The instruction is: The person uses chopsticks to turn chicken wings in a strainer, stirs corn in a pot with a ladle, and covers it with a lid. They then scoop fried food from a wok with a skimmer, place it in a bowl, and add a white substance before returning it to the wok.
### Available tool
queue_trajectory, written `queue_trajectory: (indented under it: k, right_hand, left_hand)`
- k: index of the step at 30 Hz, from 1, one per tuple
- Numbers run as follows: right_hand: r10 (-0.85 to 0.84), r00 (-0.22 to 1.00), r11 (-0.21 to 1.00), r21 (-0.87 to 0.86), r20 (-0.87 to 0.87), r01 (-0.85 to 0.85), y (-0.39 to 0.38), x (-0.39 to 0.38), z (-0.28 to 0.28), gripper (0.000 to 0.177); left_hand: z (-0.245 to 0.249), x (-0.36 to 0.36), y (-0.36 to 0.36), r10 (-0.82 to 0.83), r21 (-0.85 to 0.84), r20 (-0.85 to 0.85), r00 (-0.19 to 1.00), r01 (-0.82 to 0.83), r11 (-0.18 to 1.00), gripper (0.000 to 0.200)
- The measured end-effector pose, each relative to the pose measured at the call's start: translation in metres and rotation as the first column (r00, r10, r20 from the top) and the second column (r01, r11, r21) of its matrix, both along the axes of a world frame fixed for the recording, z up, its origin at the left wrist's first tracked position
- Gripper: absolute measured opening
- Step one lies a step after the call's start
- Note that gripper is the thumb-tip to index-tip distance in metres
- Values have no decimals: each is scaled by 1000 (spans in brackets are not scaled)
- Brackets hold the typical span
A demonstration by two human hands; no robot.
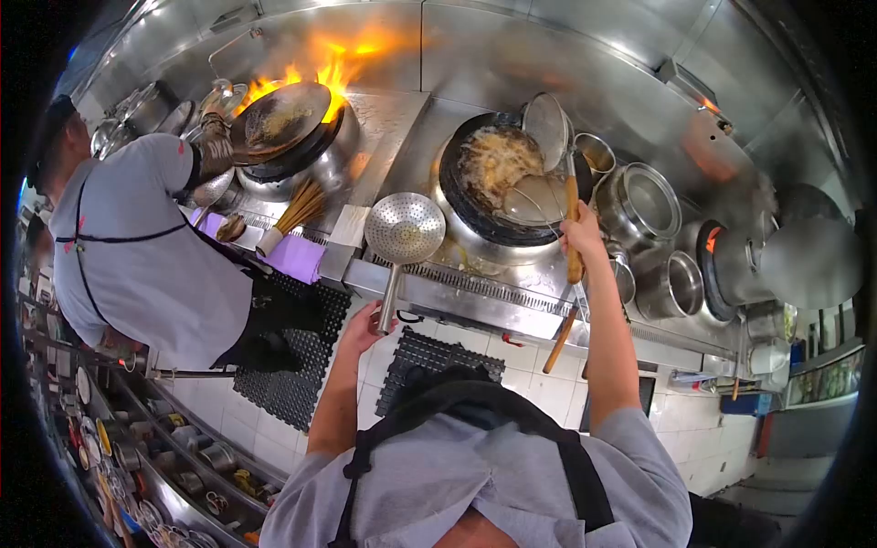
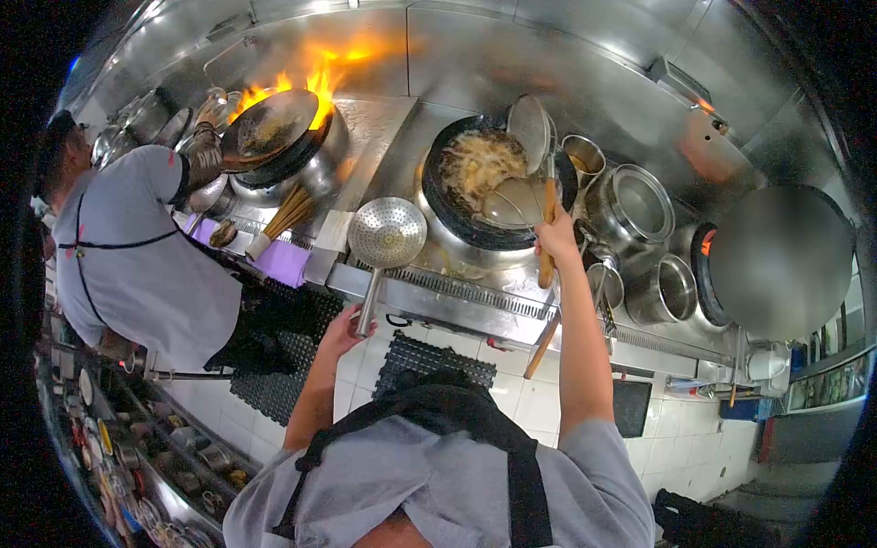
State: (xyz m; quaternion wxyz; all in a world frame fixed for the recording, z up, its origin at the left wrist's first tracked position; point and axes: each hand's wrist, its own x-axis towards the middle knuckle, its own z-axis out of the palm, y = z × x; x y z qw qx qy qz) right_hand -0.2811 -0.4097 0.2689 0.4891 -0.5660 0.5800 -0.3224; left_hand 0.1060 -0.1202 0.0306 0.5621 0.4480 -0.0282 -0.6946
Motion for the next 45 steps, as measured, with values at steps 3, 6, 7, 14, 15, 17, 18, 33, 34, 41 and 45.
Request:
queue_trajectory:
  k: [3,6,7,14,15,17,18,33,34,41,45]
  right_hand:
    - [-11,999,998,59,35,9,1,15,-19,59]
    - [4,995,991,130,100,-17,11,30,-24,60]
    - [0,994,993,115,114,-13,17,33,-24,58]
    - [68,987,988,128,147,-87,79,35,-10,66]
    - [72,984,985,145,163,-96,86,33,-15,67]
    - [80,978,978,173,194,-115,96,27,-22,69]
    - [80,978,980,162,191,-112,102,28,-21,69]
    - [90,946,990,79,312,-120,122,51,-38,64]
    - [80,945,991,79,318,-110,127,50,-38,64]
    - [168,953,980,59,252,-188,125,39,-19,68]
    - [237,959,967,54,153,-248,161,31,23,73]
  left_hand:
    - [14,-3,-21,-141,-85,56,988,145,986,33]
    - [20,-14,-33,-106,-16,329,938,118,993,36]
    - [21,-16,-35,-91,-29,393,915,111,993,39]
    - [83,-29,-48,-61,-61,508,859,107,992,38]
    - [89,-31,-51,-62,-67,520,852,113,991,38]
    - [97,-35,-59,-59,-85,546,836,125,989,37]
    - [96,-37,-64,-23,-114,543,840,101,988,36]
    - [100,-58,-114,5,-136,651,759,110,985,30]
    - [98,-61,-112,6,-138,644,765,109,984,29]
    - [95,-65,-109,-6,-125,627,779,107,986,33]
    - [102,-58,-103,-23,-132,672,740,151,980,36]
